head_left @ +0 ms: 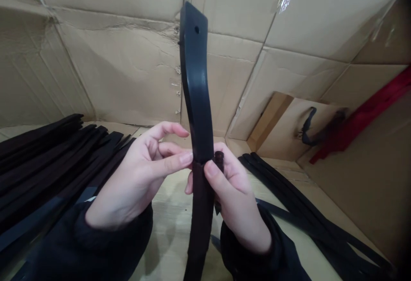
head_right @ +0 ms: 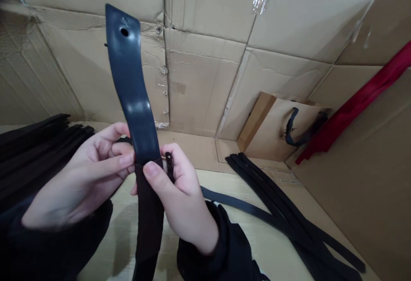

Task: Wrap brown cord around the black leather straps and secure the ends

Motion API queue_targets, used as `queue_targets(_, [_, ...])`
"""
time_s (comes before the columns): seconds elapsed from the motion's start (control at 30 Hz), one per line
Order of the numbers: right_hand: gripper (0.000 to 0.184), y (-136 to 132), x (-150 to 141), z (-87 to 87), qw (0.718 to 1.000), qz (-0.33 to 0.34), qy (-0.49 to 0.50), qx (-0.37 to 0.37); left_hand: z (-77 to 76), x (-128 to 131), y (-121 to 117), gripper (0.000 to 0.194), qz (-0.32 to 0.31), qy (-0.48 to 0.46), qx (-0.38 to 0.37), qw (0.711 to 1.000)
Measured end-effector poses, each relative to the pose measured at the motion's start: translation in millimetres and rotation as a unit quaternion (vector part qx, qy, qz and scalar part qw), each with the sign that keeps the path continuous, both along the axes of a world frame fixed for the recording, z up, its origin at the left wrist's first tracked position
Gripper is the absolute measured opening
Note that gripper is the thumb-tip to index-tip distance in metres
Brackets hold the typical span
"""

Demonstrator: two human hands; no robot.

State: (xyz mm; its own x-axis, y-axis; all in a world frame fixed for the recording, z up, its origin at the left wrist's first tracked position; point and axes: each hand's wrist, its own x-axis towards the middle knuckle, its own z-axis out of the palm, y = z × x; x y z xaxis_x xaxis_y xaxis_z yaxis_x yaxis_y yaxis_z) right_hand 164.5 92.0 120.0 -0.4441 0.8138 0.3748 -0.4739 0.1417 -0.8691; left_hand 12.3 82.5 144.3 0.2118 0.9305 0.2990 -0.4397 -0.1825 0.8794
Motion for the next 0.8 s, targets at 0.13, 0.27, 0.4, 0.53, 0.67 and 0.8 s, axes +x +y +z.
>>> queue_targets(0.13, [0.017,-3.5,-2.0,-2.9,0.999,0.02,0.041,-0.006,-3.0,0.3,1.0,0.026,-0.049,-0.025,-0.01,0.998])
queue_targets(0.27, [0.015,-6.1,-1.2,-3.6,0.998,0.008,0.068,-0.01,-5.5,5.5,0.8,0.029,-0.038,-0.044,-0.012,0.998])
queue_targets(0.4, [0.014,-10.5,0.0,-3.0,0.997,-0.025,0.066,-0.003,-6.2,10.3,-0.8,0.027,-0.045,-0.077,0.003,0.996])
queue_targets(0.53, [0.012,-15.1,-0.5,-2.2,0.997,-0.046,0.059,0.003,-6.1,13.3,-1.0,0.024,-0.063,-0.092,0.031,0.993])
queue_targets(0.67, [0.01,-17.6,-0.5,-2.4,0.997,-0.054,0.061,0.019,-7.4,15.8,0.0,0.029,-0.078,-0.103,0.07,0.989])
queue_targets(0.8, [0.008,-19.1,0.3,-5.4,0.994,-0.083,0.052,0.056,-7.6,17.0,-2.5,0.033,-0.066,-0.1,0.072,0.99])
